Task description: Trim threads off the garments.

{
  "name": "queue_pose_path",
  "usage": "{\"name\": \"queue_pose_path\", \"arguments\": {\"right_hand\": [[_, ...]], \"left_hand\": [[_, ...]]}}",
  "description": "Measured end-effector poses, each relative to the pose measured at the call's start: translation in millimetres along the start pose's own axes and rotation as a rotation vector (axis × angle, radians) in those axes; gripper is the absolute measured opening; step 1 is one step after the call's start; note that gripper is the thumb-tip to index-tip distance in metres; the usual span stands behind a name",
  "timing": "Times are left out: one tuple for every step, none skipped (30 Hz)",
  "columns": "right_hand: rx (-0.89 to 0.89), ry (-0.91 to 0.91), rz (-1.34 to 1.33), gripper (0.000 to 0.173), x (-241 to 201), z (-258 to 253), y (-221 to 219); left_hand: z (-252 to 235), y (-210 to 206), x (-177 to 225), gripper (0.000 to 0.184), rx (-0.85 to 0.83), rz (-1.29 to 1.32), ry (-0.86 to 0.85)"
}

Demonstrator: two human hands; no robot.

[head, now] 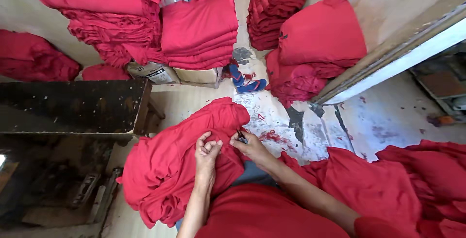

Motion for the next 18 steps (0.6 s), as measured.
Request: {"name": "queue_pose_path", "arguments": {"right_hand": [[0.022,0.007,-0.002,0.011,0.1,-1.8,0.9],[0.04,0.016,-0.001,0.012,-0.5,-3.2,2.2],[0.049,0.031,-0.002,0.012,-1.7,-4.5,3.4],[0.046,0.049,0.004,0.011,-3.7,-5.4,4.6],[0.037,0.065,0.018,0.012,-6.1,-6.2,6.0],[0.024,0.072,0.034,0.012,-8.3,-6.7,7.5],[0.017,0.072,0.053,0.013,-10.3,-7.3,9.1],[0.017,0.075,0.072,0.014,-11.2,-7.9,10.7],[0.031,0.084,0.092,0.016,-10.9,-8.3,12.1],[0.067,0.111,0.12,0.019,-9.7,-7.9,13.5],[0.111,0.153,0.157,0.023,-9.0,-6.3,14.7],[0.152,0.208,0.196,0.026,-9.3,-3.5,15.3],[0.17,0.263,0.23,0.027,-10.5,0.4,15.5],[0.152,0.299,0.256,0.029,-12.7,5.0,15.4],[0.107,0.311,0.285,0.032,-15.1,9.9,15.1],[0.056,0.317,0.314,0.032,-16.1,14.1,14.4],[0.02,0.324,0.337,0.027,-16.0,17.7,13.8],[0.001,0.329,0.359,0.025,-16.6,20.6,13.5]], "left_hand": [[-0.9,1.2,-0.6,0.047,0.029,-0.029,-0.047],[-1.4,2.2,-0.9,0.045,0.045,-0.059,-0.088],[-1.2,2.7,-1.1,0.041,0.047,-0.092,-0.12],[-0.6,2.4,-1.3,0.036,0.033,-0.121,-0.146],[0.2,1.5,-1.1,0.032,0.002,-0.144,-0.162],[1.0,0.1,-0.1,0.03,-0.044,-0.158,-0.173],[1.3,-1.5,1.1,0.031,-0.094,-0.167,-0.181],[0.9,-2.9,2.1,0.032,-0.126,-0.17,-0.184],[0.3,-4.3,2.8,0.032,-0.138,-0.171,-0.182],[-0.6,-5.4,3.5,0.031,-0.137,-0.169,-0.18],[-1.4,-6.2,4.3,0.029,-0.13,-0.161,-0.18],[-1.8,-6.8,5.0,0.027,-0.123,-0.149,-0.179],[-1.7,-7.3,5.5,0.024,-0.117,-0.137,-0.179],[-1.3,-7.4,5.8,0.021,-0.12,-0.128,-0.178],[-0.4,-7.3,5.9,0.016,-0.132,-0.124,-0.178],[1.5,-7.1,5.9,0.011,-0.159,-0.124,-0.178],[3.9,-6.8,5.6,0.01,-0.195,-0.131,-0.18],[6.8,-6.1,5.4,0.011,-0.243,-0.153,-0.188]]}}
Point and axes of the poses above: each hand's wrist, its own z-axis away from the middle knuckle, its own y-axis out of the back of the hand, x = y × z, the point moved 3 cm from there along -z, towards the middle knuckle, and after that the axes turned 2 degrees about -z, right-handed, at the moved point
